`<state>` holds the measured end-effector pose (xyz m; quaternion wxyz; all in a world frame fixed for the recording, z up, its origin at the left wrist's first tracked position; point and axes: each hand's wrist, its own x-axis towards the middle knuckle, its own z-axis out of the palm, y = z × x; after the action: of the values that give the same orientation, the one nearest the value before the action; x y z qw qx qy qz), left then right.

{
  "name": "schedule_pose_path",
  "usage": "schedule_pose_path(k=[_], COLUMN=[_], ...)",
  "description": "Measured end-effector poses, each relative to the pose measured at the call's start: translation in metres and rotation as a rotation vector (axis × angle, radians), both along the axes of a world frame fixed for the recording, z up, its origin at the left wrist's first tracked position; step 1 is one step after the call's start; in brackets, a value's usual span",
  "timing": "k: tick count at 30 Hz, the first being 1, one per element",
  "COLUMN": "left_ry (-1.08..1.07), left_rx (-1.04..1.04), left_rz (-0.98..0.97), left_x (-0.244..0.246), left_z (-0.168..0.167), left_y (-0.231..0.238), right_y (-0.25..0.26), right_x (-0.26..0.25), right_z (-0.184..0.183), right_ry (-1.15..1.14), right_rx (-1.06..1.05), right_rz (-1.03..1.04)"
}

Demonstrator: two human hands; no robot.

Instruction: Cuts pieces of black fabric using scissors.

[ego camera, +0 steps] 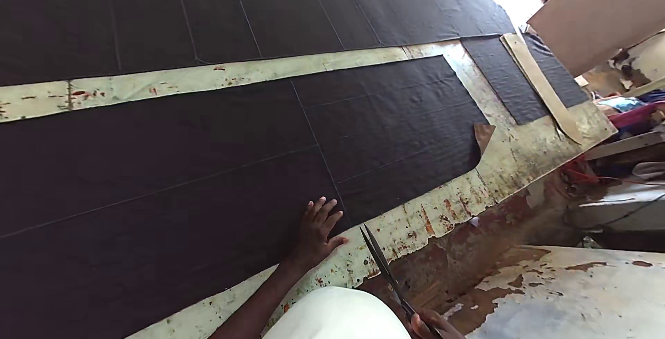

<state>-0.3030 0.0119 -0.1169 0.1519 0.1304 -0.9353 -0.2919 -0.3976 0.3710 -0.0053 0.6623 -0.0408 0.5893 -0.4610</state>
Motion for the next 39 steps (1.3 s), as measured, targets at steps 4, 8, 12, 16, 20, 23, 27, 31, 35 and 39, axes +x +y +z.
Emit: schedule_pose_path(k=[4,8,12,16,20,23,27,31,35,39], left_ry=[0.028,0.062,0.104,0.1,0.136,0.139,0.128,0.135,0.132,0.135], left_rx=[-0.076,-0.098,-0.079,-0.053,-0.02,0.0,0.007,0.02,0.006,0.005], left_rz=[-0.015,-0.02,-0.015,-0.022,-0.033,-0.043,-0.053,-0.057,-0.045,-0.046], left_x=[0.003,0.003,0.005,0.007,0.007,0.007,0.008,0.008,0.008,0.009], left_z=[-0.002,-0.003,-0.002,0.003,0.005,0.005,0.007,0.006,0.007,0.009], left_y=[0.002,0.003,0.004,0.003,0.002,0.001,0.0,0.0,-0.001,0.0], right_y=[-0.028,-0.048,-0.056,-0.063,-0.068,-0.072,-0.073,-0.071,-0.087,-0.107], right_x=[-0.002,-0.002,0.0,0.002,0.008,0.014,0.015,0.015,0.006,-0.004], right_z=[-0.011,-0.016,-0.018,-0.02,-0.019,-0.019,-0.028,-0.035,-0.027,-0.027], right_ry=[0.062,0.087,0.077,0.084,0.113,0.162,0.206,0.217,0.207,0.183], right_rx=[-0.009,-0.024,-0.01,-0.012,0.006,0.023,0.025,0.025,0.023,0.032], right_rz=[0.02,0.008,-0.01,-0.026,-0.044,-0.047,-0.052,-0.051,0.017,0.033])
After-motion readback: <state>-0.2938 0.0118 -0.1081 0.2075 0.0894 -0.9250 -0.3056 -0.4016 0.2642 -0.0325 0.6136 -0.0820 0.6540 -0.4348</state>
